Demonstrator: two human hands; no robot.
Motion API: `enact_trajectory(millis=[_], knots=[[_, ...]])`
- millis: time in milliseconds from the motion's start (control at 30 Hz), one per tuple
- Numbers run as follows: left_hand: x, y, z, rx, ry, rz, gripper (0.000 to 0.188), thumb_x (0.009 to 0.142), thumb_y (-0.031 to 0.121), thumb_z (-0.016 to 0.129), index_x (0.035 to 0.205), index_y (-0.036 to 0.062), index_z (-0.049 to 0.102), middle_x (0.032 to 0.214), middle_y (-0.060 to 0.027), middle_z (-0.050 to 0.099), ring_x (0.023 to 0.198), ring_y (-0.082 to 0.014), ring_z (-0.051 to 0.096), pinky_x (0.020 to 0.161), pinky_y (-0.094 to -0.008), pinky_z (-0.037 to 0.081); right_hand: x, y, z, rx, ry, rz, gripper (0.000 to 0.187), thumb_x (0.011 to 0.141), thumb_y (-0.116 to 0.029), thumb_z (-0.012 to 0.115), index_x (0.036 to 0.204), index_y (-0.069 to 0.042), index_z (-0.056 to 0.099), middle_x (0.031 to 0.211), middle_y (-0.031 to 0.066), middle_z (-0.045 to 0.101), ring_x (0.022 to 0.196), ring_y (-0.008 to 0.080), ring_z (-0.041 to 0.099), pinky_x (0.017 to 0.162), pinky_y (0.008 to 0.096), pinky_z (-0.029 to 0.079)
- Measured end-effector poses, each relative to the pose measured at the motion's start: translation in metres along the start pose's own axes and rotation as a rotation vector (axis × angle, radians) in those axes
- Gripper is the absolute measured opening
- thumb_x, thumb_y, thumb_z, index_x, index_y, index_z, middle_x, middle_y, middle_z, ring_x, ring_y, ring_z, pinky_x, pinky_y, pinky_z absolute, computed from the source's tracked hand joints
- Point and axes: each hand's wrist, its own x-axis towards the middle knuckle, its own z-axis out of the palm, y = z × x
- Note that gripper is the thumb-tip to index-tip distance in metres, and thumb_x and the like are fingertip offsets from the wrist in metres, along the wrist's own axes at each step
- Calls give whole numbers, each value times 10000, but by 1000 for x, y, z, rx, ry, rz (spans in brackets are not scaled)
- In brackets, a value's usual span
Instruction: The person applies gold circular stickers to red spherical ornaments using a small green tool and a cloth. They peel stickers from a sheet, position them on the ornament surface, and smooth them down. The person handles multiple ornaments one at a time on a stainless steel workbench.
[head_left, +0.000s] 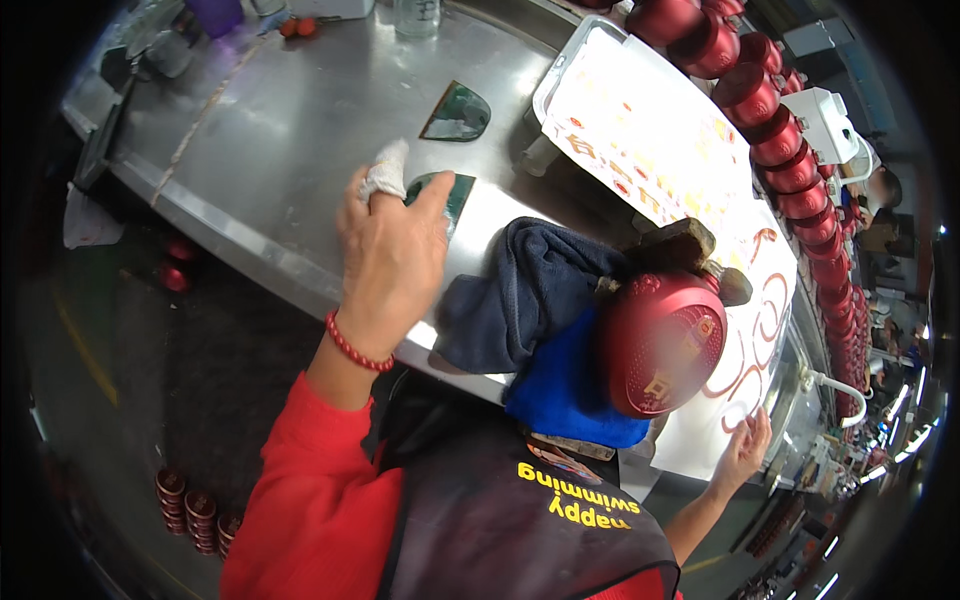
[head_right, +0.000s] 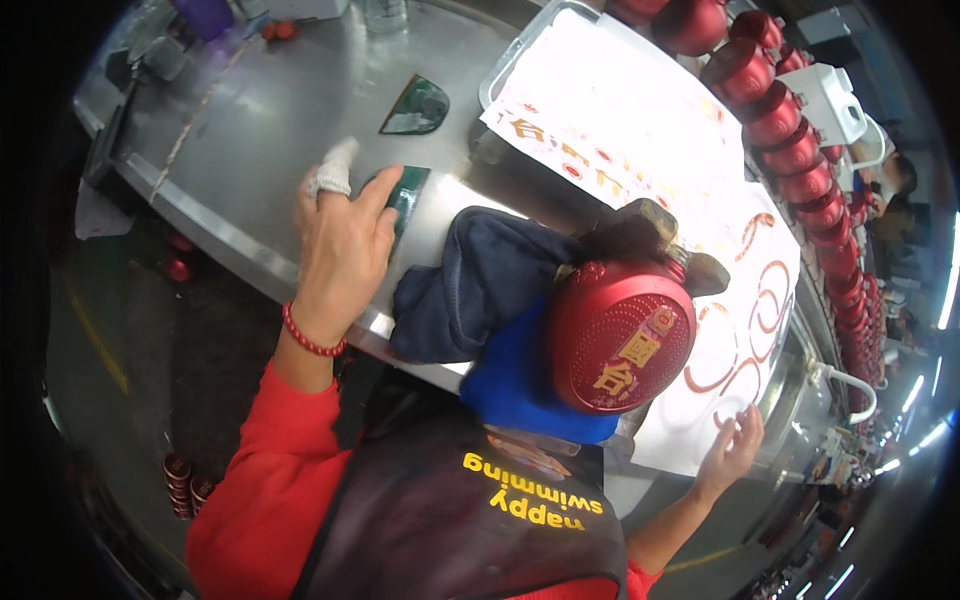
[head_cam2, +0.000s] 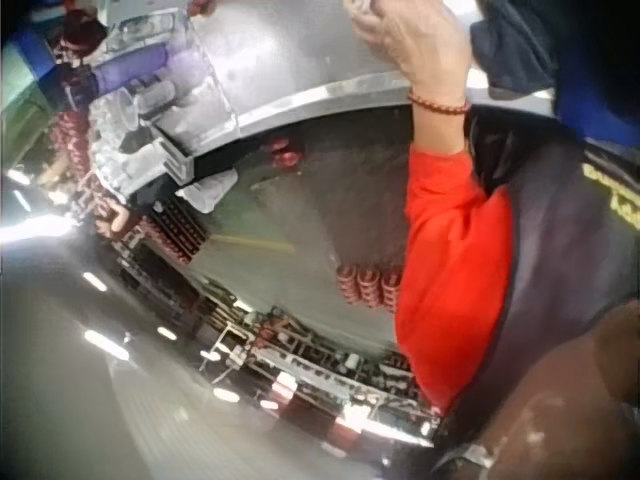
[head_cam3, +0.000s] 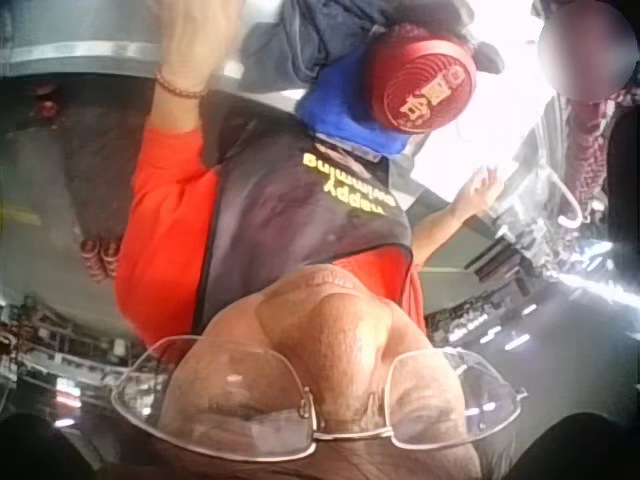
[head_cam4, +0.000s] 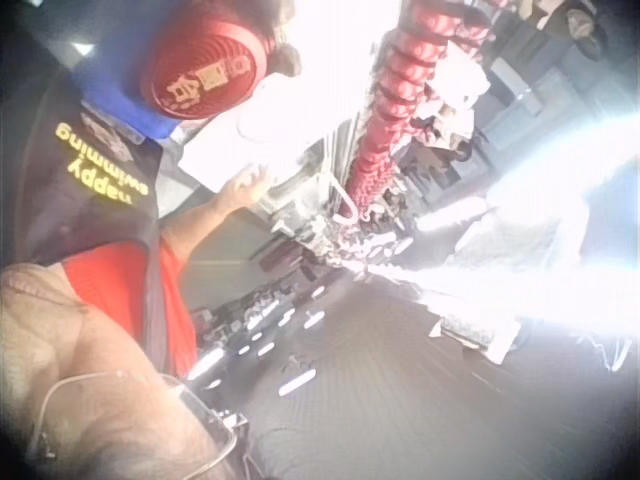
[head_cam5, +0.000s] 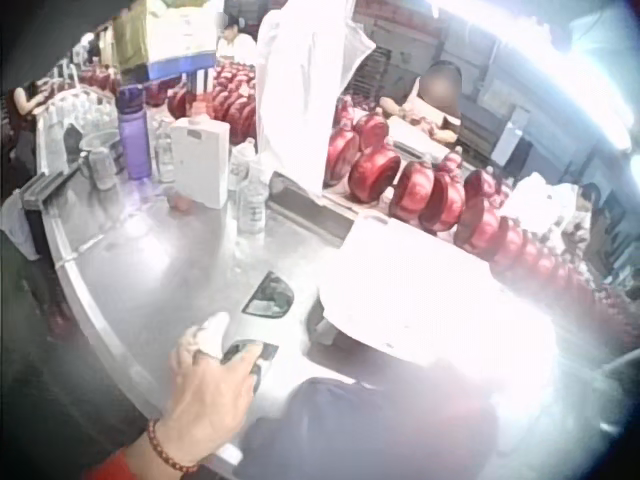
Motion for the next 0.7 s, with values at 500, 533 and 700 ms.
enact_trajectory(millis=[500, 533, 700], knots=[[5, 37, 14, -349, -293, 188, 218, 772, 193, 786, 942, 125, 667, 865, -156, 525, 907, -368, 523, 799, -485, 396, 27, -56, 34, -40, -117, 3, 317, 1015, -41, 631, 1326, 19, 627, 1253, 115, 627, 1015, 170, 662, 816, 285, 558], [5, 37, 14, -339, -287, 197, 214, 769, 193, 787, 933, 125, 667, 866, -155, 523, 910, -369, 522, 805, -484, 395, 25, -59, 36, 2, -124, -15, 311, 1015, -40, 633, 1318, 29, 628, 1233, 109, 637, 1015, 162, 659, 831, 278, 545], [10, 35, 17, -337, -299, 226, 203, 761, 192, 793, 913, 121, 678, 855, -141, 526, 960, -362, 524, 861, -488, 385, 0, -90, 52, 364, -263, 250, 294, 1072, -158, 576, 1258, 57, 652, 1127, 79, 682, 1028, 137, 630, 879, 271, 499]])
